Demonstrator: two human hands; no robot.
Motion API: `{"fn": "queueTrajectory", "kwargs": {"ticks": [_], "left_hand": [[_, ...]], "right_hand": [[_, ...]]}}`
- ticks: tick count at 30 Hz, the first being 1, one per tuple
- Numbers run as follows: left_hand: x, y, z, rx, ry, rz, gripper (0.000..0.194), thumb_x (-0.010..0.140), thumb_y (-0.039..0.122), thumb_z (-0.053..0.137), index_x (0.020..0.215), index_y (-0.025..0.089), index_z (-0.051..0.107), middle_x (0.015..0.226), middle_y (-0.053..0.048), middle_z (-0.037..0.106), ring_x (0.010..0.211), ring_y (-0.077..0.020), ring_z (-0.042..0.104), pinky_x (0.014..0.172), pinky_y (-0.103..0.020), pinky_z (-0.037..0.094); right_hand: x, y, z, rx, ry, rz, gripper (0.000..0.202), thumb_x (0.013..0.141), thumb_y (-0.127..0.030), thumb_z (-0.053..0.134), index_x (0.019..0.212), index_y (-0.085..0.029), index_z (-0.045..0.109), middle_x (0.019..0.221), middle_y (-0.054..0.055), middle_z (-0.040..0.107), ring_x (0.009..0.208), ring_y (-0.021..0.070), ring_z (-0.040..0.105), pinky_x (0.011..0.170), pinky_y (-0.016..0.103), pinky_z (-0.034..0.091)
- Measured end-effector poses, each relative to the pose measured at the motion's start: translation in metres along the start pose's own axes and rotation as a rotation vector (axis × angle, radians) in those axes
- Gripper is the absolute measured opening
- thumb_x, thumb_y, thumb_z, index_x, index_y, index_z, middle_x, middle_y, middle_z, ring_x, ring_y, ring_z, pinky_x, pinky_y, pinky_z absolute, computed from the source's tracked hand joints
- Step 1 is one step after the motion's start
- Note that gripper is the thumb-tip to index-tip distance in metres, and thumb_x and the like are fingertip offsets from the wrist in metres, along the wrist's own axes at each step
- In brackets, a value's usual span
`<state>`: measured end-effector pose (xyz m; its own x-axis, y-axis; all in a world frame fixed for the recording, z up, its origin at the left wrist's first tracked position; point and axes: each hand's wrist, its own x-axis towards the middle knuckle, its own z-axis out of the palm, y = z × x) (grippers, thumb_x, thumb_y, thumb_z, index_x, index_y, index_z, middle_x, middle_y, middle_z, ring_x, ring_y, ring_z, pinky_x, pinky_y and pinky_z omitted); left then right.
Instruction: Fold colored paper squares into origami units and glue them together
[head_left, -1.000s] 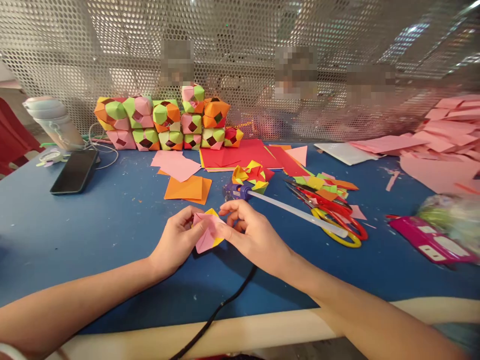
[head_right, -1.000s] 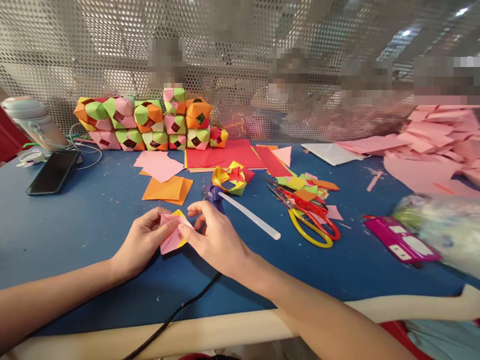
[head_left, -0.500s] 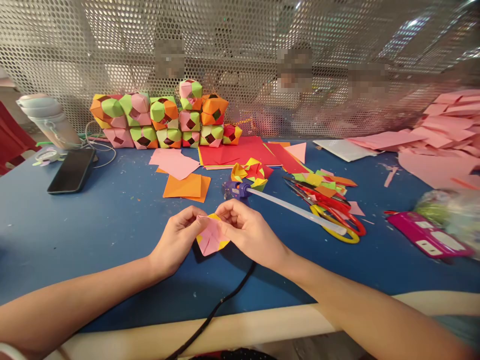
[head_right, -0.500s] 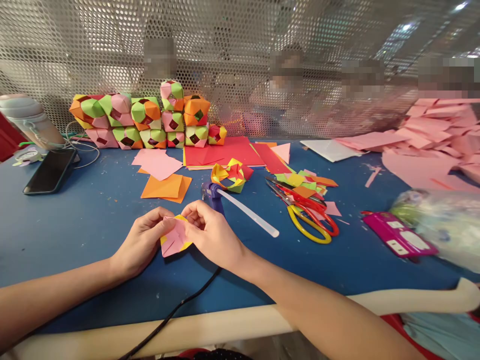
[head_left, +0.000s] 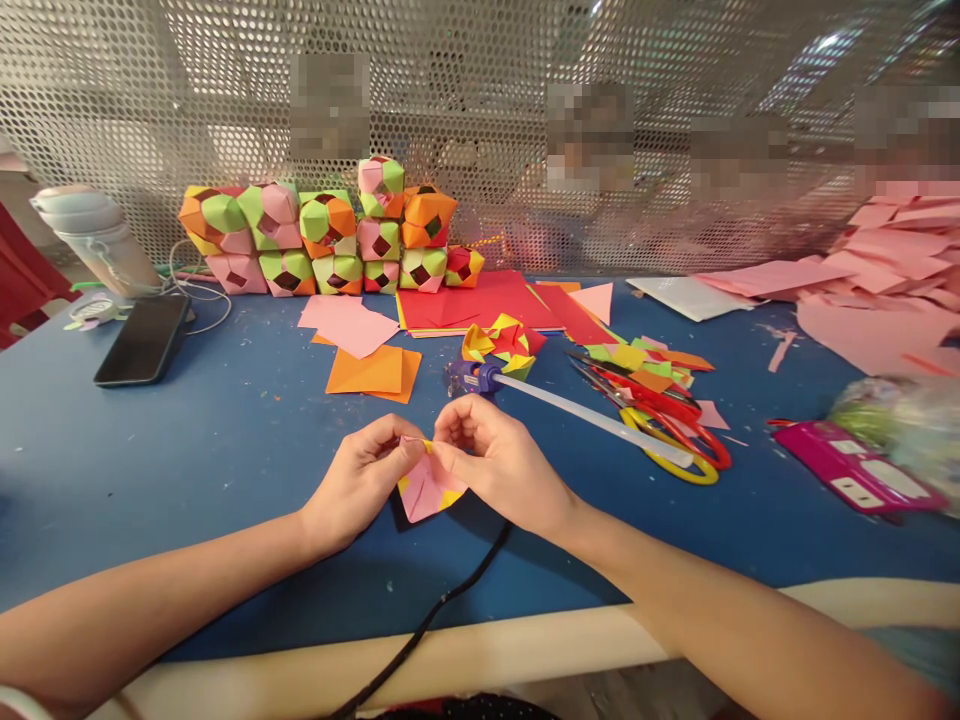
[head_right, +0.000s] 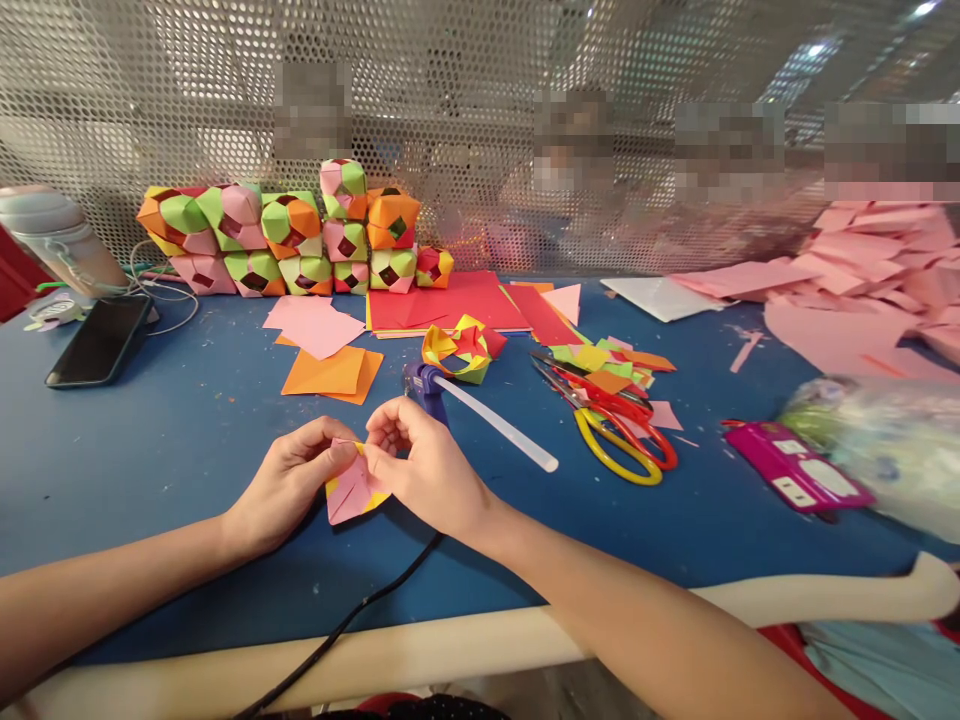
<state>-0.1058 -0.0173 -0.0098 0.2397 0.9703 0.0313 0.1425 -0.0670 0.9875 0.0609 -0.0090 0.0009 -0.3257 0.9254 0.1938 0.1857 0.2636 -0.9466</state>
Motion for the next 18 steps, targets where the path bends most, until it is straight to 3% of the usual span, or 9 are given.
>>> {"fn": "queueTrajectory", "kwargs": {"ticks": [7, 15, 18], "left_hand": [[0.0005, -0.0014, -0.0012, -0.023, -0.073, 0.015, 0.018, 0.083, 0.033, 0.057, 0.084, 0.015, 0.061, 0.077, -0.001, 0.060, 0.072, -0.0128, 0.054, 0.068, -0.023, 0.043], [0.0015, -0.0035, -0.0019, 0.087, 0.038, 0.063, 0.020, 0.084, 0.033, 0.055, 0.077, 0.015, 0.061, 0.072, -0.001, 0.060, 0.069, -0.0120, 0.052, 0.064, -0.022, 0.042], [0.0019, -0.0040, -0.0017, 0.054, 0.052, 0.059, 0.019, 0.084, 0.032, 0.056, 0.077, 0.015, 0.060, 0.072, -0.001, 0.060, 0.069, -0.0118, 0.052, 0.064, -0.021, 0.043]], "right_hand": [[-0.0029, 0.0082, 0.0045, 0.002, 0.079, -0.059, 0.011, 0.079, -0.020, 0.058, 0.083, -0.019, 0.048, 0.074, -0.002, 0.055, 0.066, 0.0096, 0.053, 0.062, 0.023, 0.047], [-0.0002, 0.0083, -0.0006, 0.075, 0.017, -0.008, 0.012, 0.081, -0.022, 0.057, 0.091, -0.018, 0.053, 0.085, 0.002, 0.060, 0.077, 0.0113, 0.059, 0.071, 0.025, 0.050], [0.0004, 0.0088, -0.0001, 0.043, 0.058, -0.014, 0.016, 0.080, -0.021, 0.058, 0.095, -0.017, 0.053, 0.088, 0.003, 0.061, 0.079, 0.0117, 0.059, 0.073, 0.025, 0.051]]}}
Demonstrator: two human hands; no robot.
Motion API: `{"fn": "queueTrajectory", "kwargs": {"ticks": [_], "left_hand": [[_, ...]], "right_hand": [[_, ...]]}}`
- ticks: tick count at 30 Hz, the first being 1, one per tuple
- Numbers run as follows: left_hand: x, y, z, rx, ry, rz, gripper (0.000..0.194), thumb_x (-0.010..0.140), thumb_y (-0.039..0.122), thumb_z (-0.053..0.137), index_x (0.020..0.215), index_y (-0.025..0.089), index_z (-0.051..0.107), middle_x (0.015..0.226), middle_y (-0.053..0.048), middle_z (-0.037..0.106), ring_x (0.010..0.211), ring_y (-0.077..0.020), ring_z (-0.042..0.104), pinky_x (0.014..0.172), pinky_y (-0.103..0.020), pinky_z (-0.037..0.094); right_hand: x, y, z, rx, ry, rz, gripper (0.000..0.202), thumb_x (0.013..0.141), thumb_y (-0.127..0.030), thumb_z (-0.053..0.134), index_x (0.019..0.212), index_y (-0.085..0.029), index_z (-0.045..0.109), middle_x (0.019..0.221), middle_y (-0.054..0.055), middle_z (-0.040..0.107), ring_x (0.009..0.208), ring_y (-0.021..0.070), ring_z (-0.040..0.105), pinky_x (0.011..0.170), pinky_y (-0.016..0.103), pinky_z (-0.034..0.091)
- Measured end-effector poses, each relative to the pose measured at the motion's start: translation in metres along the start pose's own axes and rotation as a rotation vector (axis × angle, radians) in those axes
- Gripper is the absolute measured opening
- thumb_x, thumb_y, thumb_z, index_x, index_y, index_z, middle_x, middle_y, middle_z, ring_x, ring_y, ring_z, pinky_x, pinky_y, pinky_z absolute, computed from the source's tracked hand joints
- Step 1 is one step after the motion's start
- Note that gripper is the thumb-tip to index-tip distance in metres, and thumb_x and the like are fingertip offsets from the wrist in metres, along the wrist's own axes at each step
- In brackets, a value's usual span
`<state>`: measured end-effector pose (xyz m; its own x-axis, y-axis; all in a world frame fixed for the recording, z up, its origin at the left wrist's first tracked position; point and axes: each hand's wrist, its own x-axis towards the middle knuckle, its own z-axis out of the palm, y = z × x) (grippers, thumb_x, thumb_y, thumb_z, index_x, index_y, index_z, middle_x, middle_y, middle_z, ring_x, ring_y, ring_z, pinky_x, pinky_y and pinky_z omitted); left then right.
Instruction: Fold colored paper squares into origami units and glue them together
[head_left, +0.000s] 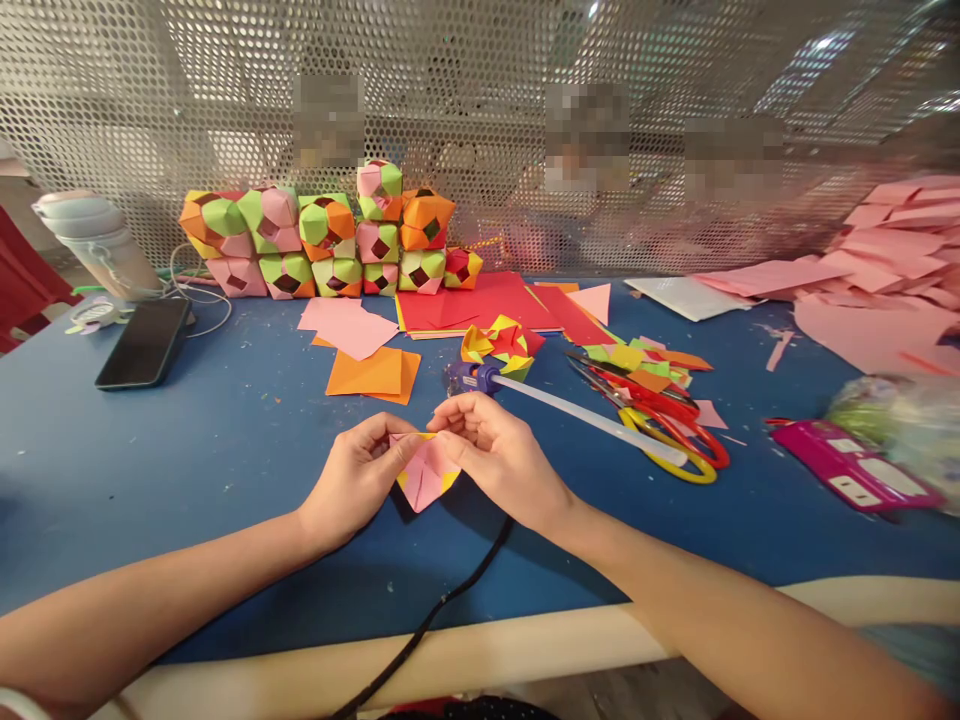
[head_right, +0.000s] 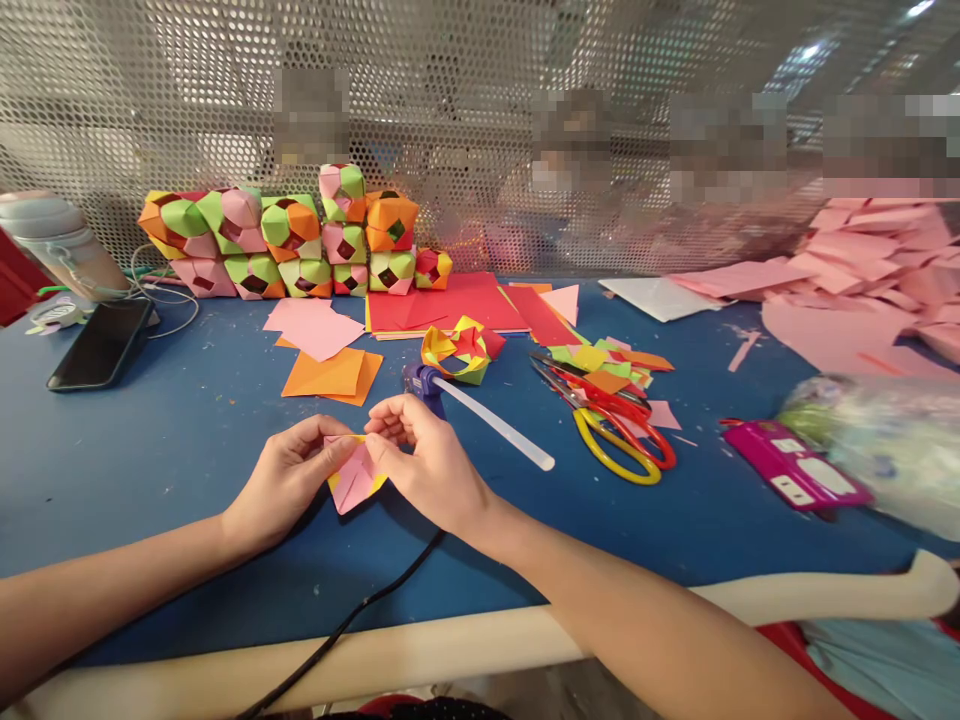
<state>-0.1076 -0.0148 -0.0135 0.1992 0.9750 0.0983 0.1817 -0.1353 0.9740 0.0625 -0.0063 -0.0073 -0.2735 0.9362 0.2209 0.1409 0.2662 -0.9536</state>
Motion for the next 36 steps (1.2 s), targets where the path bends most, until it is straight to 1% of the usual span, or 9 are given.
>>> {"fn": "queueTrajectory", "kwargs": {"ticks": [4, 8, 12, 17, 22, 27, 31, 34, 36], "left_hand": [[0.000, -0.001, 0.001, 0.003, -0.015, 0.003, 0.013, 0.082, 0.026, 0.057, 0.075, 0.015, 0.060, 0.071, 0.001, 0.058, 0.067, -0.0110, 0.052, 0.062, -0.021, 0.042], [0.000, -0.001, 0.001, 0.054, -0.091, 0.011, 0.009, 0.081, 0.023, 0.058, 0.078, 0.016, 0.060, 0.073, 0.001, 0.060, 0.068, -0.0111, 0.053, 0.063, -0.021, 0.043], [0.000, -0.001, 0.000, 0.109, -0.107, 0.074, 0.014, 0.083, 0.026, 0.057, 0.075, 0.016, 0.061, 0.073, 0.000, 0.061, 0.070, -0.0121, 0.055, 0.065, -0.023, 0.043], [0.002, -0.003, -0.001, 0.015, -0.073, 0.130, 0.014, 0.083, 0.026, 0.058, 0.072, 0.016, 0.057, 0.077, -0.001, 0.060, 0.073, -0.0130, 0.057, 0.068, -0.024, 0.045], [0.005, -0.008, -0.001, -0.112, -0.074, 0.108, 0.014, 0.081, 0.023, 0.060, 0.070, 0.017, 0.054, 0.086, -0.002, 0.060, 0.075, -0.0136, 0.059, 0.068, -0.026, 0.047], [0.006, -0.007, -0.001, -0.106, -0.086, 0.138, 0.014, 0.081, 0.023, 0.061, 0.070, 0.017, 0.054, 0.091, -0.003, 0.060, 0.083, -0.0137, 0.058, 0.073, -0.025, 0.045], [0.005, -0.002, 0.000, -0.061, -0.099, 0.143, 0.016, 0.081, 0.023, 0.060, 0.068, 0.017, 0.053, 0.088, -0.003, 0.059, 0.082, -0.0146, 0.057, 0.073, -0.026, 0.044], [0.006, -0.001, 0.000, -0.053, -0.089, 0.122, 0.017, 0.079, 0.023, 0.061, 0.067, 0.017, 0.052, 0.088, -0.003, 0.060, 0.082, -0.0148, 0.057, 0.074, -0.026, 0.044], [0.007, -0.002, -0.001, -0.077, -0.066, 0.089, 0.017, 0.078, 0.022, 0.063, 0.066, 0.017, 0.051, 0.089, -0.003, 0.060, 0.082, -0.0146, 0.057, 0.074, -0.025, 0.044]], "right_hand": [[-0.001, 0.001, 0.001, -0.144, 0.037, -0.083, 0.011, 0.078, -0.016, 0.057, 0.088, -0.018, 0.053, 0.078, 0.000, 0.058, 0.070, 0.0104, 0.057, 0.066, 0.023, 0.049], [-0.003, 0.001, 0.001, -0.323, 0.008, -0.278, 0.008, 0.080, -0.011, 0.051, 0.080, -0.019, 0.051, 0.075, -0.001, 0.057, 0.069, 0.0101, 0.056, 0.064, 0.022, 0.047], [-0.002, 0.003, 0.001, -0.390, -0.015, -0.418, 0.010, 0.080, -0.010, 0.048, 0.085, -0.019, 0.051, 0.077, 0.001, 0.057, 0.071, 0.0113, 0.057, 0.067, 0.023, 0.047], [0.000, 0.003, 0.000, -0.397, -0.034, -0.442, 0.011, 0.083, -0.013, 0.050, 0.093, -0.017, 0.051, 0.084, 0.004, 0.060, 0.079, 0.0131, 0.058, 0.072, 0.025, 0.048], [-0.001, 0.000, -0.002, -0.437, -0.080, -0.476, 0.011, 0.084, -0.016, 0.050, 0.096, -0.018, 0.051, 0.090, 0.006, 0.061, 0.086, 0.0163, 0.058, 0.077, 0.029, 0.048], [0.003, 0.001, 0.000, -0.500, -0.001, -0.459, 0.011, 0.082, -0.009, 0.047, 0.078, -0.019, 0.051, 0.076, 0.002, 0.058, 0.072, 0.0142, 0.056, 0.067, 0.026, 0.045], [0.006, 0.004, 0.000, -0.553, -0.010, -0.490, 0.016, 0.077, -0.008, 0.048, 0.066, -0.020, 0.046, 0.065, 0.000, 0.053, 0.062, 0.0129, 0.050, 0.060, 0.025, 0.040], [0.008, 0.003, -0.001, -0.575, -0.023, -0.519, 0.017, 0.076, -0.008, 0.048, 0.064, -0.020, 0.046, 0.065, 0.000, 0.053, 0.063, 0.0134, 0.049, 0.062, 0.025, 0.040], [0.008, 0.001, -0.002, -0.559, -0.057, -0.480, 0.014, 0.079, -0.011, 0.048, 0.068, -0.019, 0.050, 0.069, 0.001, 0.056, 0.066, 0.0138, 0.052, 0.064, 0.026, 0.042]]}}
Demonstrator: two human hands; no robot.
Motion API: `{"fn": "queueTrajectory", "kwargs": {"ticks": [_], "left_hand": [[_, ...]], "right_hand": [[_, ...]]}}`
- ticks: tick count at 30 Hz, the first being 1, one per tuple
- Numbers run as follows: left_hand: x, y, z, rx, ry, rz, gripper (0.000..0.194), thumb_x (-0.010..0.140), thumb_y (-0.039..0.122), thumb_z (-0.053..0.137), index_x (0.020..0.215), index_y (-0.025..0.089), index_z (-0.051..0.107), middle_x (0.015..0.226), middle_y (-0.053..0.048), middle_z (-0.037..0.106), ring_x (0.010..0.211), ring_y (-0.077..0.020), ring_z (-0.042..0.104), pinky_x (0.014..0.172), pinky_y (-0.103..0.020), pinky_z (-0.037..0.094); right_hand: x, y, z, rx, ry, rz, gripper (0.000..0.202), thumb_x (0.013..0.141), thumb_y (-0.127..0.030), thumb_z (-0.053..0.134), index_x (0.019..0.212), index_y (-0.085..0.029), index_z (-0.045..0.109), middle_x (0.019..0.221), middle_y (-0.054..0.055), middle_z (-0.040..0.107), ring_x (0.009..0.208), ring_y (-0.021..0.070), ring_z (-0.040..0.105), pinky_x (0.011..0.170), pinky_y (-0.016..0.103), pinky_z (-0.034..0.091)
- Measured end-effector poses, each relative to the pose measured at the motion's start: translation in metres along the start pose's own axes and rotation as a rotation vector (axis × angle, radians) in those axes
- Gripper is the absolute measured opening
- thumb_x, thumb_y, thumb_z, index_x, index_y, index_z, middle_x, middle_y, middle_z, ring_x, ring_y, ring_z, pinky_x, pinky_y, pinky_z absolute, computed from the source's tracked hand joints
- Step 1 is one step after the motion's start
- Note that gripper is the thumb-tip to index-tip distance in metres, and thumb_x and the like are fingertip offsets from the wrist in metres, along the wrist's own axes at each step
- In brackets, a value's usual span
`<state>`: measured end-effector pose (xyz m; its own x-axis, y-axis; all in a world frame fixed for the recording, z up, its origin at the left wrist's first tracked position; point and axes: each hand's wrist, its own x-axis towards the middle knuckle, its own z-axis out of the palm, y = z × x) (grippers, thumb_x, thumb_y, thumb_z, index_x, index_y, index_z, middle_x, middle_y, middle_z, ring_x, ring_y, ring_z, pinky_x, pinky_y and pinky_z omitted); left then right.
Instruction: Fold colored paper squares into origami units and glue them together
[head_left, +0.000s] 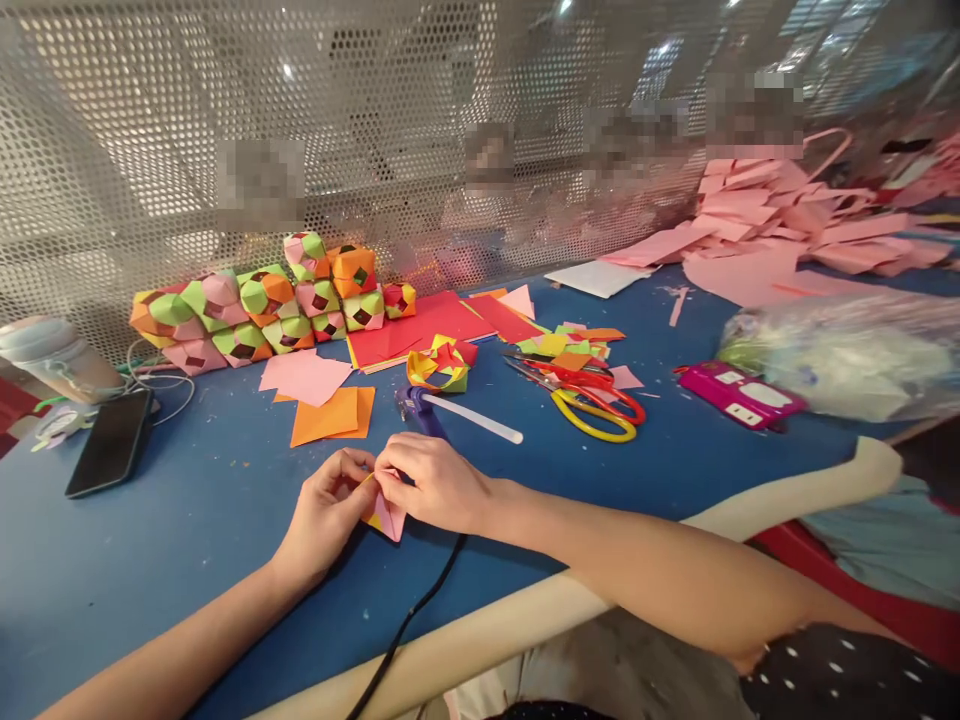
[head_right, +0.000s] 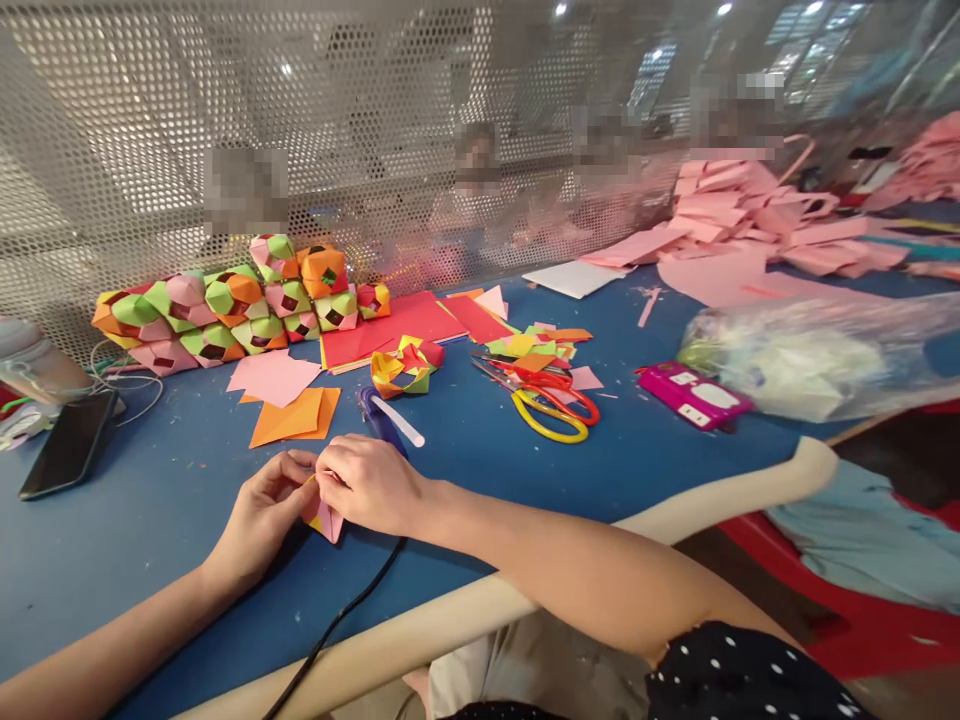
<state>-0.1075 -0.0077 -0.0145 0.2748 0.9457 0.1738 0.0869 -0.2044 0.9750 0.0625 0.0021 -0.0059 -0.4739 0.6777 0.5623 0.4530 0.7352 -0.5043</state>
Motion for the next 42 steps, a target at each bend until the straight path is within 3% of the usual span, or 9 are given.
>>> {"fn": "queueTrajectory", "kwargs": {"ticks": [5, 9, 13, 16, 23, 26, 30, 36, 42], "left_hand": [[0.003, -0.001, -0.003, -0.178, 0.093, -0.087, 0.020, 0.076, 0.023, 0.063, 0.068, 0.017, 0.046, 0.089, -0.002, 0.063, 0.074, -0.0137, 0.058, 0.066, -0.025, 0.045], [0.004, 0.000, -0.005, -0.268, 0.179, -0.126, 0.024, 0.072, 0.023, 0.066, 0.067, 0.018, 0.043, 0.068, 0.004, 0.058, 0.058, -0.0095, 0.053, 0.055, -0.021, 0.041], [0.005, 0.003, -0.005, -0.335, 0.229, -0.155, 0.024, 0.072, 0.025, 0.067, 0.070, 0.018, 0.044, 0.065, 0.005, 0.056, 0.056, -0.0093, 0.054, 0.056, -0.021, 0.042], [0.006, 0.005, -0.004, -0.379, 0.230, -0.208, 0.025, 0.072, 0.027, 0.066, 0.073, 0.019, 0.043, 0.071, 0.003, 0.061, 0.058, -0.0128, 0.060, 0.056, -0.025, 0.046], [0.008, 0.008, -0.002, -0.361, 0.211, -0.262, 0.029, 0.070, 0.029, 0.069, 0.072, 0.019, 0.042, 0.081, 0.001, 0.067, 0.061, -0.0160, 0.065, 0.055, -0.027, 0.050], [0.009, 0.010, -0.001, -0.339, 0.218, -0.271, 0.030, 0.068, 0.029, 0.071, 0.071, 0.019, 0.043, 0.080, 0.001, 0.066, 0.061, -0.0161, 0.065, 0.054, -0.027, 0.050], [0.010, 0.011, 0.000, -0.325, 0.205, -0.276, 0.029, 0.069, 0.029, 0.070, 0.071, 0.019, 0.043, 0.080, 0.001, 0.066, 0.061, -0.0157, 0.065, 0.054, -0.026, 0.050], [0.011, 0.012, 0.001, -0.312, 0.174, -0.278, 0.027, 0.073, 0.027, 0.068, 0.073, 0.019, 0.042, 0.079, 0.002, 0.064, 0.067, -0.0170, 0.066, 0.055, -0.026, 0.051], [0.014, 0.012, 0.001, -0.283, 0.188, -0.308, 0.028, 0.069, 0.027, 0.071, 0.072, 0.019, 0.045, 0.082, 0.001, 0.066, 0.065, -0.0167, 0.065, 0.056, -0.027, 0.050]], "right_hand": [[0.004, -0.011, -0.011, 0.037, -0.136, 0.107, 0.018, 0.084, -0.028, 0.054, 0.097, -0.016, 0.057, 0.093, 0.008, 0.063, 0.089, 0.0186, 0.058, 0.079, 0.031, 0.047], [0.004, -0.029, -0.026, -0.136, -0.213, 0.076, 0.030, 0.086, -0.024, 0.051, 0.112, -0.012, 0.054, 0.104, 0.012, 0.063, 0.098, 0.0229, 0.059, 0.082, 0.034, 0.047], [-0.004, -0.041, -0.050, -0.394, -0.430, 0.039, 0.020, 0.087, -0.024, 0.047, 0.086, -0.012, 0.063, 0.082, 0.012, 0.067, 0.078, 0.0240, 0.065, 0.068, 0.033, 0.047], [-0.014, -0.031, -0.071, -0.527, -0.584, 0.147, 0.022, 0.084, -0.023, 0.051, 0.069, -0.013, 0.063, 0.069, 0.012, 0.067, 0.067, 0.0252, 0.066, 0.060, 0.032, 0.043], [-0.012, 0.050, -0.105, -0.529, -0.269, 0.485, 0.020, 0.085, -0.026, 0.046, 0.077, -0.019, 0.063, 0.083, 0.009, 0.068, 0.074, 0.0229, 0.065, 0.061, 0.030, 0.041], [0.007, 0.091, -0.110, -0.525, -0.114, 0.528, 0.022, 0.088, -0.022, 0.043, 0.103, -0.016, 0.058, 0.108, 0.012, 0.063, 0.096, 0.0236, 0.060, 0.075, 0.032, 0.043], [0.026, 0.135, -0.105, -0.468, -0.053, 0.503, 0.042, 0.083, -0.010, 0.050, 0.125, -0.013, 0.046, 0.130, 0.016, 0.050, 0.118, 0.0232, 0.049, 0.094, 0.033, 0.040], [0.033, 0.164, -0.090, -0.395, 0.006, 0.442, 0.037, 0.089, -0.032, 0.054, 0.122, -0.017, 0.050, 0.124, 0.009, 0.052, 0.108, 0.0225, 0.054, 0.090, 0.045, 0.046], [0.034, 0.171, -0.081, -0.387, 0.190, 0.497, 0.041, 0.087, -0.026, 0.055, 0.125, -0.012, 0.047, 0.125, 0.013, 0.052, 0.116, 0.0245, 0.049, 0.097, 0.044, 0.040]]}}
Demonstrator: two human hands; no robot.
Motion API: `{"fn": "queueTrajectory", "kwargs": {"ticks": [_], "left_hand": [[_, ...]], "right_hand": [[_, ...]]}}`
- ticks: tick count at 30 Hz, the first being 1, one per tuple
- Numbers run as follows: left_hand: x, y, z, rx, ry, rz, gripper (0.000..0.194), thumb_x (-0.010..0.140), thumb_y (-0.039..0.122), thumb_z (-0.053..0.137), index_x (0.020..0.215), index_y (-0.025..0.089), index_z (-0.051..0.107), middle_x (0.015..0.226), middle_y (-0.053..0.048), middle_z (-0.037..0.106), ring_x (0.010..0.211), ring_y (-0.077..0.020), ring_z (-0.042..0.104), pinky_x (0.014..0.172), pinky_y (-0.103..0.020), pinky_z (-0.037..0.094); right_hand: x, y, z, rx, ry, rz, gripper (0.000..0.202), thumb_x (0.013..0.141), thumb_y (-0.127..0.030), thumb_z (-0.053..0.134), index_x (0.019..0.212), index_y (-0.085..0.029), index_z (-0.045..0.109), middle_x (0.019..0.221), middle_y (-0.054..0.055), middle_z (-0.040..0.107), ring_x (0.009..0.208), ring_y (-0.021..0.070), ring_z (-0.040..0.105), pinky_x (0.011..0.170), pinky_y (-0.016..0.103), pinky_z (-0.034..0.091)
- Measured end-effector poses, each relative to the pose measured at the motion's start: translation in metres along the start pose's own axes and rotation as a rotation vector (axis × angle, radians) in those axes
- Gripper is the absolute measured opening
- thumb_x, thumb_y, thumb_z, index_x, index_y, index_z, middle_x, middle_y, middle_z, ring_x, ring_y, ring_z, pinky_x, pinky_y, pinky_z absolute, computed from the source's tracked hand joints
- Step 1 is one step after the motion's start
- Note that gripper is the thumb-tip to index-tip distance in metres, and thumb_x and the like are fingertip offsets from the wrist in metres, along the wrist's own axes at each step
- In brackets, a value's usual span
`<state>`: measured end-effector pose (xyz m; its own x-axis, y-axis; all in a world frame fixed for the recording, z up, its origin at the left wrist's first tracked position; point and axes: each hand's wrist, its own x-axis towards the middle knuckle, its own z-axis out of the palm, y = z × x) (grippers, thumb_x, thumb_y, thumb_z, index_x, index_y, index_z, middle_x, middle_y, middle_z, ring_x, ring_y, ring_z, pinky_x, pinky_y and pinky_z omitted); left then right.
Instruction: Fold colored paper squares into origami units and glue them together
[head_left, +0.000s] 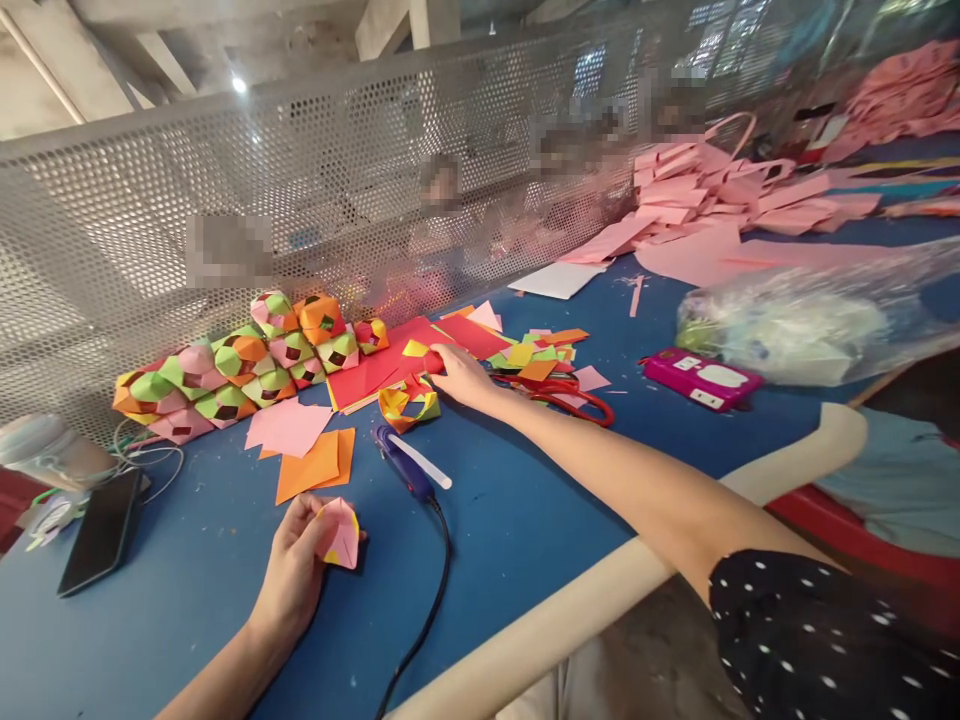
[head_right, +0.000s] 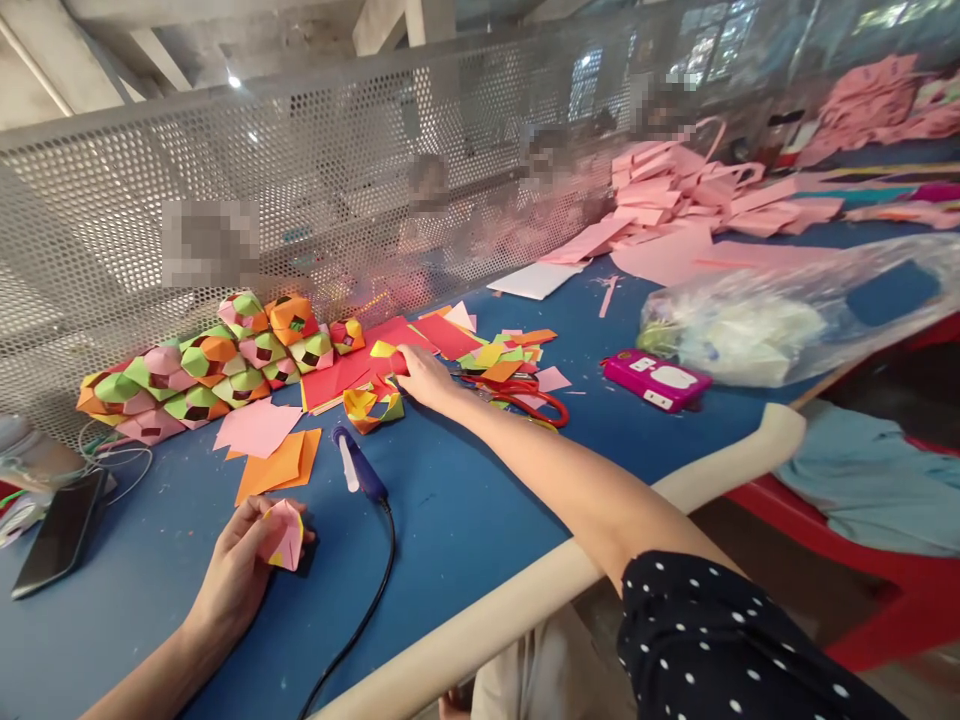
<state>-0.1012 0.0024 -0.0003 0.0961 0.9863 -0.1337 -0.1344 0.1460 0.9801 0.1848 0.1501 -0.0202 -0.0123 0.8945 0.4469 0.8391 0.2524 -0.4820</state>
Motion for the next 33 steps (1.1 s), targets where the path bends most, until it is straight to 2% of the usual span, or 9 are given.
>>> {"fn": "queueTrajectory", "kwargs": {"ticks": [4, 9, 11, 14, 20, 23, 26, 29, 33], "left_hand": [[0.001, 0.000, 0.001, 0.024, 0.006, 0.013, 0.025, 0.069, 0.028, 0.071, 0.076, 0.018, 0.049, 0.087, -0.002, 0.067, 0.067, -0.0168, 0.065, 0.054, -0.025, 0.049], [0.000, 0.001, 0.001, 0.018, 0.007, 0.018, 0.026, 0.071, 0.027, 0.070, 0.089, 0.020, 0.052, 0.091, 0.000, 0.066, 0.068, -0.0168, 0.065, 0.061, -0.028, 0.051], [-0.001, 0.002, 0.002, 0.025, 0.007, 0.023, 0.027, 0.072, 0.026, 0.068, 0.092, 0.021, 0.052, 0.093, 0.000, 0.065, 0.070, -0.0168, 0.065, 0.063, -0.029, 0.051], [-0.002, 0.004, 0.006, 0.028, -0.002, 0.021, 0.024, 0.074, 0.024, 0.065, 0.094, 0.021, 0.052, 0.098, -0.002, 0.063, 0.075, -0.0177, 0.065, 0.066, -0.029, 0.051], [-0.022, 0.007, 0.024, 0.031, -0.074, 0.010, 0.017, 0.073, 0.014, 0.057, 0.089, 0.020, 0.054, 0.104, -0.004, 0.060, 0.077, -0.0188, 0.063, 0.062, -0.028, 0.049], [-0.036, 0.001, 0.030, 0.087, -0.107, -0.001, 0.011, 0.078, 0.017, 0.054, 0.088, 0.021, 0.054, 0.107, -0.003, 0.060, 0.077, -0.0165, 0.060, 0.063, -0.027, 0.048], [-0.042, -0.008, 0.030, 0.197, -0.126, 0.006, 0.014, 0.081, 0.021, 0.053, 0.094, 0.021, 0.055, 0.112, -0.004, 0.060, 0.087, -0.0178, 0.058, 0.071, -0.027, 0.047], [-0.041, -0.015, 0.027, 0.263, -0.167, 0.001, 0.027, 0.082, 0.024, 0.052, 0.109, 0.023, 0.053, 0.115, -0.006, 0.060, 0.095, -0.0211, 0.058, 0.078, -0.031, 0.047], [-0.037, -0.018, 0.024, 0.222, -0.298, 0.002, 0.038, 0.082, 0.021, 0.052, 0.119, 0.027, 0.048, 0.129, -0.005, 0.050, 0.096, -0.0211, 0.059, 0.080, -0.033, 0.047]], "right_hand": [[-0.003, -0.002, -0.012, 0.053, 0.000, 0.018, 0.046, 0.083, -0.018, 0.054, 0.127, -0.007, 0.044, 0.128, 0.018, 0.050, 0.121, 0.0238, 0.045, 0.101, 0.035, 0.035], [-0.010, -0.016, -0.059, 0.129, -0.121, 0.023, 0.032, 0.086, -0.017, 0.044, 0.116, -0.010, 0.053, 0.118, 0.015, 0.059, 0.108, 0.0216, 0.056, 0.092, 0.035, 0.041], [-0.017, -0.025, -0.078, 0.173, -0.280, -0.012, 0.025, 0.085, -0.018, 0.043, 0.099, -0.013, 0.062, 0.098, 0.010, 0.067, 0.090, 0.0189, 0.063, 0.079, 0.031, 0.047], [-0.033, -0.044, -0.096, 0.253, -0.672, -0.107, 0.011, 0.072, -0.018, 0.058, 0.066, -0.016, 0.067, 0.063, 0.001, 0.067, 0.059, 0.0142, 0.064, 0.055, 0.022, 0.047], [-0.074, -0.091, -0.099, 0.436, -1.112, -0.209, 0.020, 0.070, -0.033, 0.064, 0.058, -0.017, 0.065, 0.047, -0.002, 0.059, 0.041, 0.0105, 0.056, 0.037, 0.017, 0.038], [-0.091, -0.110, -0.098, 0.359, -1.083, -0.224, 0.035, 0.076, -0.050, 0.057, 0.068, -0.017, 0.065, 0.047, -0.001, 0.057, 0.042, 0.0116, 0.054, 0.038, 0.020, 0.036], [-0.103, -0.120, -0.091, 0.270, -0.920, -0.281, 0.045, 0.077, -0.058, 0.050, 0.085, -0.016, 0.063, 0.063, 0.004, 0.063, 0.054, 0.0143, 0.055, 0.044, 0.022, 0.034], [-0.112, -0.124, -0.080, 0.255, -0.814, -0.346, 0.027, 0.082, -0.039, 0.047, 0.084, -0.016, 0.060, 0.071, 0.004, 0.063, 0.058, 0.0125, 0.052, 0.049, 0.022, 0.032], [-0.108, -0.118, -0.075, 0.213, -0.766, -0.466, 0.014, 0.076, -0.018, 0.043, 0.073, -0.015, 0.056, 0.069, 0.003, 0.062, 0.057, 0.0100, 0.050, 0.050, 0.021, 0.031]]}}
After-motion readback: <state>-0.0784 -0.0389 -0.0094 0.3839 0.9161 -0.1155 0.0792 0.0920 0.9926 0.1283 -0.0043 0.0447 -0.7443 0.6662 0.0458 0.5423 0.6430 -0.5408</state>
